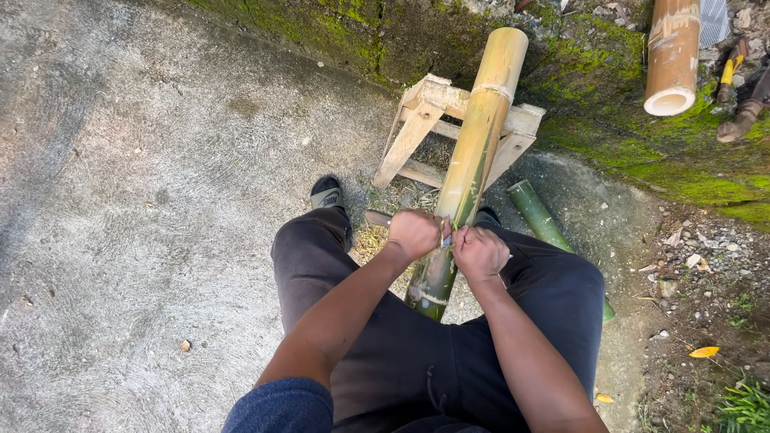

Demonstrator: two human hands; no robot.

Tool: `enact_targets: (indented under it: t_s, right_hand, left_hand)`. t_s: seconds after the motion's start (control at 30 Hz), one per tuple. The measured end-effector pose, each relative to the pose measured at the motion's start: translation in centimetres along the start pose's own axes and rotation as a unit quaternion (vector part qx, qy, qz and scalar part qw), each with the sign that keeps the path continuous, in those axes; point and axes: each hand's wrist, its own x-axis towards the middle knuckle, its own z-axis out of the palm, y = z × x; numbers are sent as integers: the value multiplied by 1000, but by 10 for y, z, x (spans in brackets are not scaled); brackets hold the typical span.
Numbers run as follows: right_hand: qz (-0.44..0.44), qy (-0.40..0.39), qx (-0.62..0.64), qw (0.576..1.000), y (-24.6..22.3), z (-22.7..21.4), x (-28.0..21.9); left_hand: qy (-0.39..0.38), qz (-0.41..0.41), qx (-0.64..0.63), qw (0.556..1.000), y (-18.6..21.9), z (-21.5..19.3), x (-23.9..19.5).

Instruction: The recorder uses a knife to scrape the outer skin and nodes of a bamboo pole.

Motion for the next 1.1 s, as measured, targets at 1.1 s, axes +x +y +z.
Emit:
enact_targets:
  t_s: [1.1]
  right_hand:
    - [-63, -204, 152, 965, -5, -124, 48]
  left_hand:
    - [-294, 223, 271, 889, 7, -154, 21]
